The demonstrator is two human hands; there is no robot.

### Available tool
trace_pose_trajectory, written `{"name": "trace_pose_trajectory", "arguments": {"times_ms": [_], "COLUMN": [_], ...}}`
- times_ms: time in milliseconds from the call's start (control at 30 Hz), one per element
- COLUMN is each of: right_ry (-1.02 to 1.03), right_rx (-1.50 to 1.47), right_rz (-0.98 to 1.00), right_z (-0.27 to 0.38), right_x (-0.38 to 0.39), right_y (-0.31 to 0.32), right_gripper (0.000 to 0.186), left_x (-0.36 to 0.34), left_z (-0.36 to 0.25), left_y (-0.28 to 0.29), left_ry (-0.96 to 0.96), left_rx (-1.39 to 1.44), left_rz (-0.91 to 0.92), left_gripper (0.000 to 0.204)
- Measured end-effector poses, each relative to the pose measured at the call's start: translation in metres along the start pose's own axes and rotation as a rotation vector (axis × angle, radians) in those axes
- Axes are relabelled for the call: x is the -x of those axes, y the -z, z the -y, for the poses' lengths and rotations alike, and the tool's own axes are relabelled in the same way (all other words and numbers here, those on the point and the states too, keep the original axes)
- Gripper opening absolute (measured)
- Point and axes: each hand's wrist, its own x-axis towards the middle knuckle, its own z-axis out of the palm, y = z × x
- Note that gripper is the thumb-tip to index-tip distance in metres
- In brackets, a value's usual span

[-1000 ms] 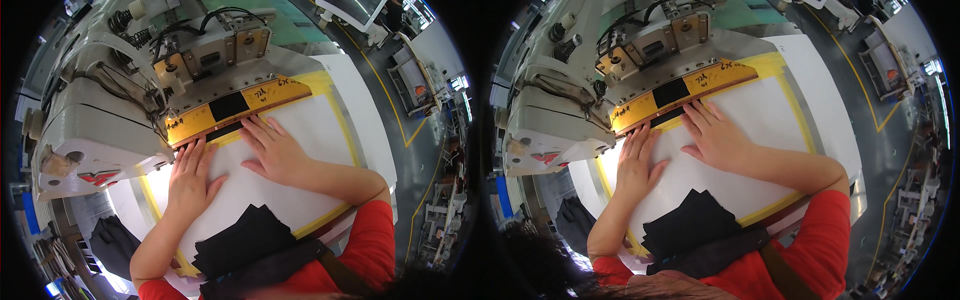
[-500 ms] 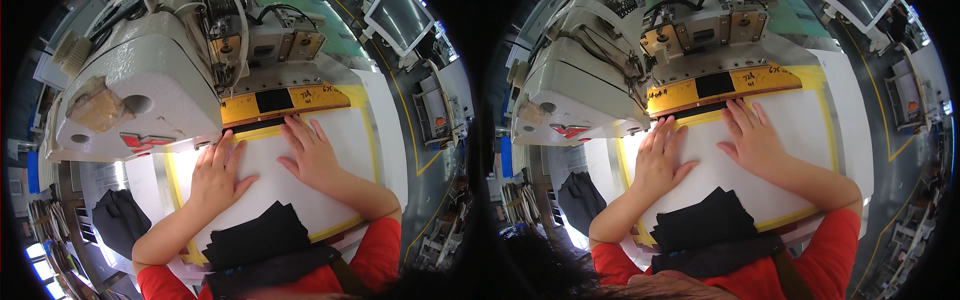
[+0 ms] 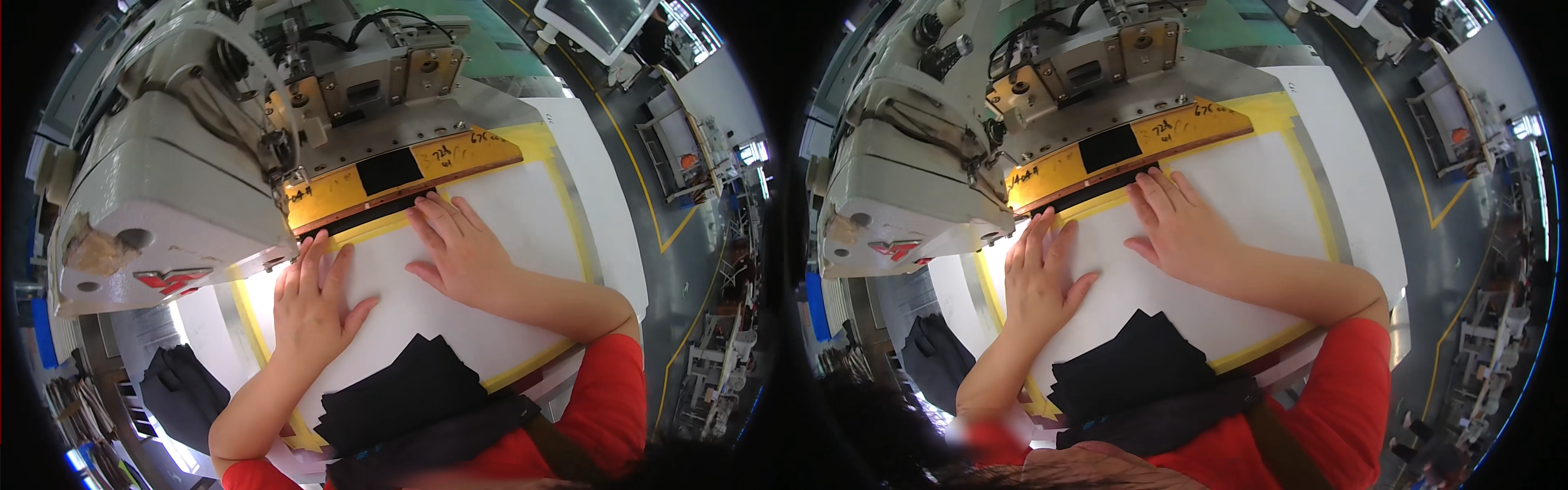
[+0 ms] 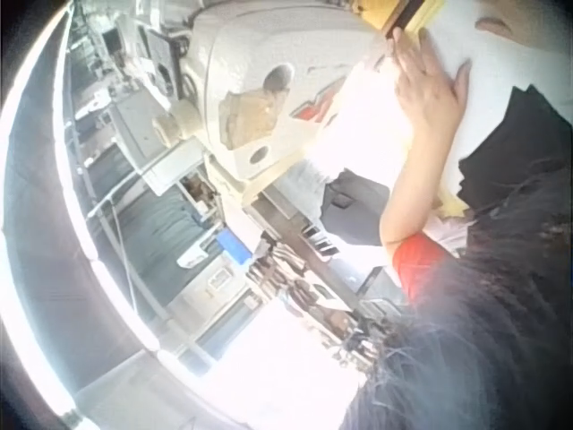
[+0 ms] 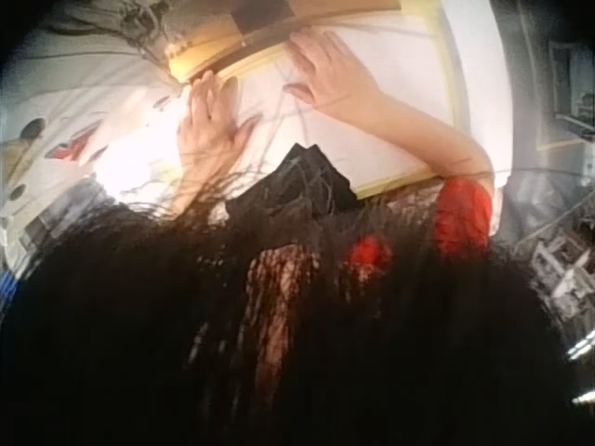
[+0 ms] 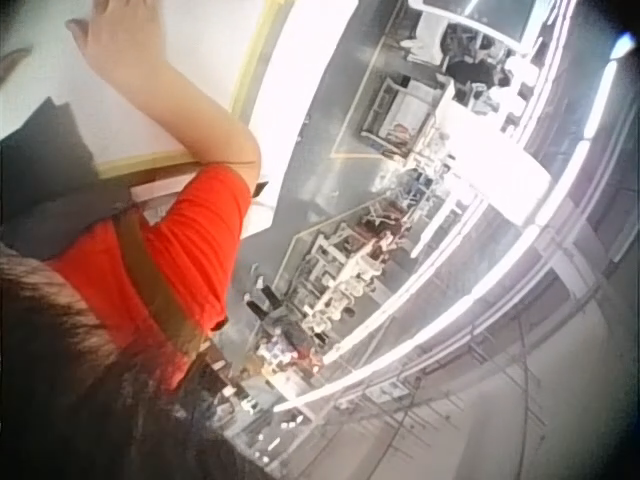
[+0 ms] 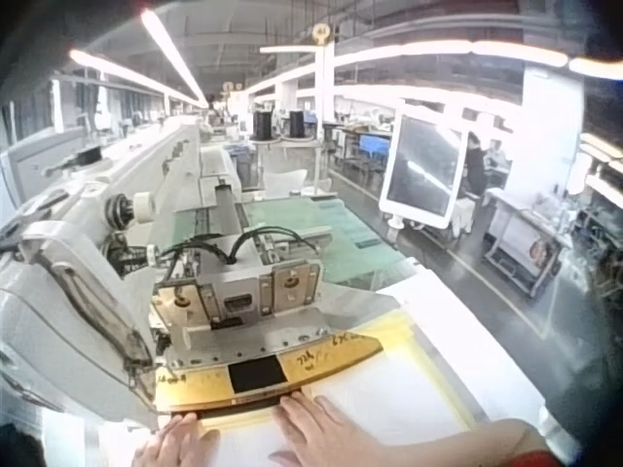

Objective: Sewing black fabric or leather pieces using an industrial sewing machine.

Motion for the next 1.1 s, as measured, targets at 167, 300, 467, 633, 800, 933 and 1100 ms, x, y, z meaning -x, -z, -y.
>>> {"name": "trace_pose_trajectory", "arguments": {"times_ms": [167, 300, 467, 633, 800, 933, 1100], "right_ry": [-0.001, 0.006, 0.009, 0.152, 0.490, 0.578, 0.351], "right_rx": [0.019, 0.057, 0.077, 0.067, -0.517, -0.528, -0.836], "right_rz": [-0.011, -0.012, -0.017, -0.011, 0.393, 0.432, 0.430], "right_z": [0.000, 0.002, 0.002, 0.008, 0.051, 0.056, 0.064], "right_x": [0.002, 0.002, 0.002, 0.008, 0.037, 0.043, 0.050], "right_y": [0.001, 0.003, 0.003, 0.016, 0.044, 0.038, 0.038], "right_gripper": [0.063, 0.063, 0.063, 0.057, 0.041, 0.028, 0.016], "left_x": [-0.004, -0.005, -0.005, -0.002, -0.002, 0.000, 0.025], "left_z": [-0.003, -0.005, -0.005, -0.003, -0.001, -0.009, -0.025], "left_y": [0.002, 0.003, 0.004, 0.000, 0.005, 0.010, 0.051], "left_ry": [0.012, 0.011, 0.010, 0.005, -0.052, -0.107, -0.009], "left_rx": [0.007, 0.008, 0.012, 0.041, 0.104, 0.245, 0.471], "left_rz": [0.018, 0.020, 0.027, 0.019, -0.011, -0.042, 0.083], "left_gripper": [0.066, 0.066, 0.065, 0.063, 0.046, 0.034, 0.024]}}
